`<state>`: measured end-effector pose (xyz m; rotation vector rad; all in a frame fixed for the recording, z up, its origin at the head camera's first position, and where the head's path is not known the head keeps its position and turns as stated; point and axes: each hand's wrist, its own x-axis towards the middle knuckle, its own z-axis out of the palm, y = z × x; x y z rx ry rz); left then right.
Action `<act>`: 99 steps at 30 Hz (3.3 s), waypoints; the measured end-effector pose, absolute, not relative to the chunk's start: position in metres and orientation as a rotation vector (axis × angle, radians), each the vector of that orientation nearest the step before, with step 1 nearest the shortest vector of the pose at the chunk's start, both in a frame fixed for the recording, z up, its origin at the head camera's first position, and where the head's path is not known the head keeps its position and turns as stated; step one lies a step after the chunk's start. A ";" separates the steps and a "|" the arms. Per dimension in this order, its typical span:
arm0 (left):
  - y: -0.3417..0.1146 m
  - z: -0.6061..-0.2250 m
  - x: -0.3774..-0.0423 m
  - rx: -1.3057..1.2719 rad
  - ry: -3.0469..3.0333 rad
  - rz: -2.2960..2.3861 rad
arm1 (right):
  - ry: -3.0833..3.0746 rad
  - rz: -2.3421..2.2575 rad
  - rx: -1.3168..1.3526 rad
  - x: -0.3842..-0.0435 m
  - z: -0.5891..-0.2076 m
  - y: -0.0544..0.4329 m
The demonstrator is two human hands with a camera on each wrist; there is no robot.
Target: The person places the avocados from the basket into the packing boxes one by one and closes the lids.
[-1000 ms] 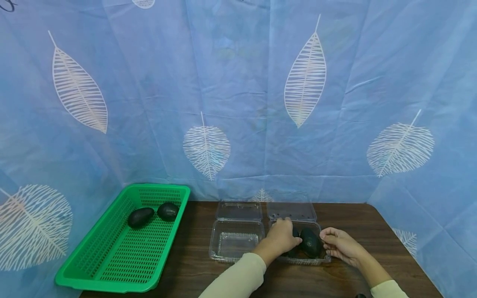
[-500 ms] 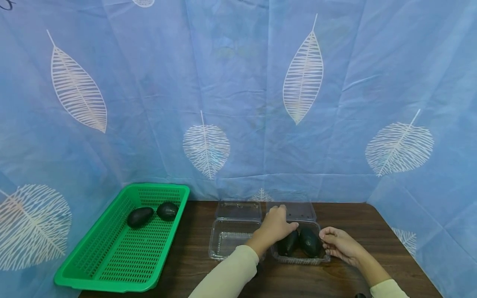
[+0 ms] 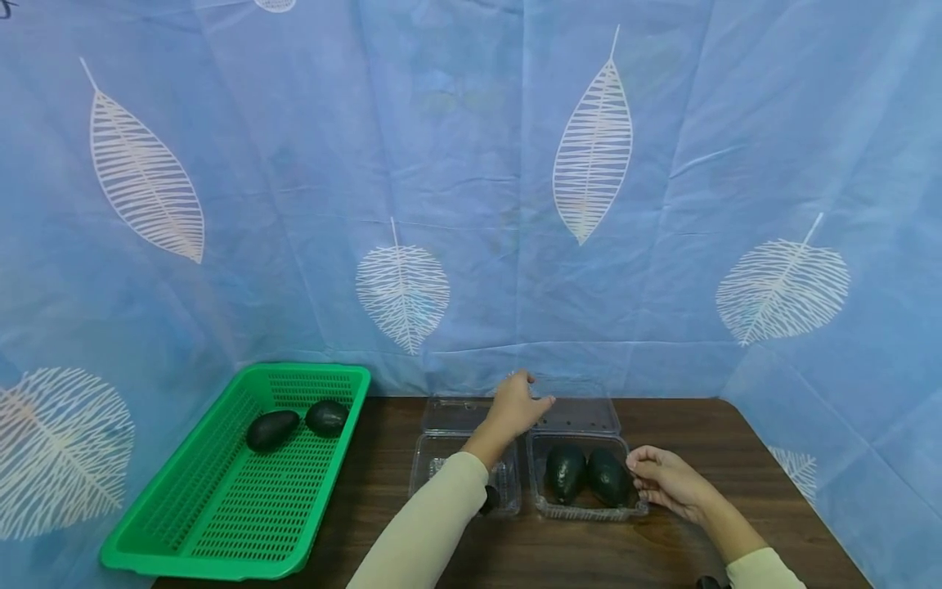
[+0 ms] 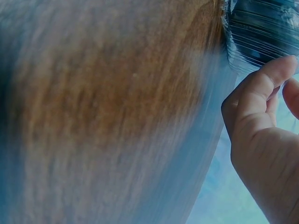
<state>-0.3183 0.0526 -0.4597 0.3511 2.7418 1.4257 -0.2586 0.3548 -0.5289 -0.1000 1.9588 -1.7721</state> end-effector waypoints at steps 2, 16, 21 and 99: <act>0.050 -0.461 -0.324 0.340 2.753 1.410 | 1.957 -1.766 -0.099 -0.259 -0.529 0.355; 0.055 -0.470 -0.344 0.150 2.697 1.409 | 1.971 -1.752 -0.100 -0.260 -0.530 0.356; 0.056 -0.473 -0.347 0.112 2.656 1.441 | 1.973 -1.753 -0.101 -0.260 -0.531 0.355; 0.020 -0.475 -0.278 0.917 2.708 1.378 | 1.821 -1.826 -0.020 -0.241 -0.526 0.360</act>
